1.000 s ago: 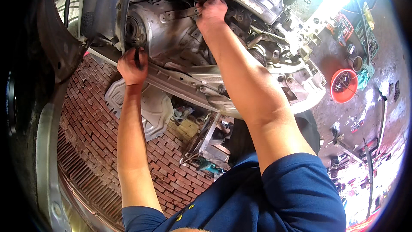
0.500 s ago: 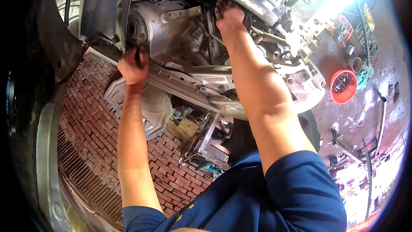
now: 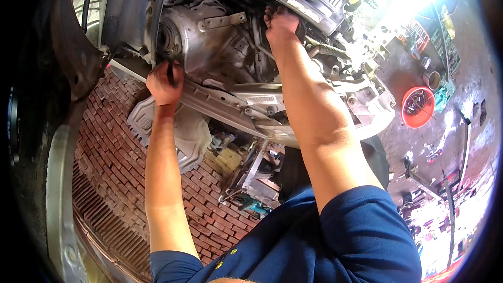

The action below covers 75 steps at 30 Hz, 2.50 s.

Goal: The person works on a car engine with the hood open, using a wrench to tighten bolts and adjusting components within the engine bay. The person reaches into the engine compartment, manipulates hoses and parts, and uses tools to secure connections.

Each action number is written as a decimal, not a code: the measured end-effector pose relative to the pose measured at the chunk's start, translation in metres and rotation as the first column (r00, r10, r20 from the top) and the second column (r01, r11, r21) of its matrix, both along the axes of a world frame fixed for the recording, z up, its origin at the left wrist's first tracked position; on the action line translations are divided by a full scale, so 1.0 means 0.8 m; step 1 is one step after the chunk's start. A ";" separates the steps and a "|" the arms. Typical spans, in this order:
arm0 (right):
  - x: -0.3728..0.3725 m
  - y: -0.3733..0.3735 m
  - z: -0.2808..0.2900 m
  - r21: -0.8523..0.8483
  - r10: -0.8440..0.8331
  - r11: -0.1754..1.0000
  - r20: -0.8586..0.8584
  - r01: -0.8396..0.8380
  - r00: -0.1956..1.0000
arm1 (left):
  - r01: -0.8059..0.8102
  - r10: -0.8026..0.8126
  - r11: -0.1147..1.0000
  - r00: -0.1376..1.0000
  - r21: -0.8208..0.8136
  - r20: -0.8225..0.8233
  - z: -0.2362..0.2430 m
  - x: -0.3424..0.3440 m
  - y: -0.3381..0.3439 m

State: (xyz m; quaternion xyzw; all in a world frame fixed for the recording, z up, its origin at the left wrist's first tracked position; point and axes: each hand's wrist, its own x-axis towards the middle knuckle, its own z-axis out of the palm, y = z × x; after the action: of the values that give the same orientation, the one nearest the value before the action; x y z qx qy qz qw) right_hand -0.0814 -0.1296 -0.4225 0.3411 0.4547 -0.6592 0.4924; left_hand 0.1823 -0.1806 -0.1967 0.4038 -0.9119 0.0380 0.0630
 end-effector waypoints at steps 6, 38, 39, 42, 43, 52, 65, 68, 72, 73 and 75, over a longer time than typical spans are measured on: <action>0.012 0.006 0.024 -0.272 -0.239 0.920 0.182 0.283 0.954 | -0.006 0.007 1.000 1.000 0.016 -0.012 0.004 0.006 0.002; -0.011 -0.002 -0.001 -0.024 -0.266 0.962 0.140 0.272 0.954 | -0.008 0.009 0.999 1.000 0.044 -0.030 0.000 -0.010 -0.001; -0.013 -0.002 -0.007 -0.022 -0.269 0.961 0.136 0.274 0.953 | -0.005 0.007 0.999 0.999 0.048 -0.033 -0.001 -0.010 0.000; -0.002 -0.003 -0.003 0.062 -0.316 0.949 0.258 0.310 0.913 | -0.021 0.021 0.999 1.000 0.037 -0.015 0.001 0.003 0.002; 0.007 0.000 0.002 0.059 -0.218 0.976 0.202 0.210 0.955 | -0.013 0.013 1.000 1.000 0.022 -0.001 0.002 0.009 0.003; 0.029 -0.014 0.044 -0.147 -0.081 0.986 0.012 0.082 0.997 | -0.008 0.008 1.000 1.000 0.004 -0.001 0.006 0.006 0.003; 0.048 -0.038 0.088 -0.228 -0.199 0.957 -0.060 0.180 0.978 | -0.012 0.012 1.000 1.000 0.015 0.002 0.003 0.003 0.002; 0.044 -0.038 0.076 -0.280 -0.256 0.927 0.021 0.252 0.966 | -0.010 0.011 1.000 1.000 0.027 -0.015 0.000 -0.002 0.001; 0.046 -0.037 0.078 -0.211 -0.246 0.947 0.011 0.242 0.969 | -0.023 0.023 0.999 1.000 0.028 -0.002 0.002 0.001 0.002; 0.044 -0.037 0.077 -0.216 -0.243 0.947 0.008 0.239 0.970 | -0.005 0.005 1.000 1.000 0.024 -0.014 0.002 0.000 0.001; 0.043 -0.039 0.080 -0.222 -0.239 0.946 0.007 0.235 0.971 | 0.013 -0.012 1.000 1.000 0.018 -0.023 0.004 0.000 0.001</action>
State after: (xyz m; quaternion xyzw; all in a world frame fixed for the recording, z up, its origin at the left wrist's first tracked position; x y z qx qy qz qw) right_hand -0.0474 -0.1605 -0.3587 0.3298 0.3390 -0.7633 0.4401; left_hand 0.1822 -0.1795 -0.1938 0.3991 -0.9139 0.0247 0.0697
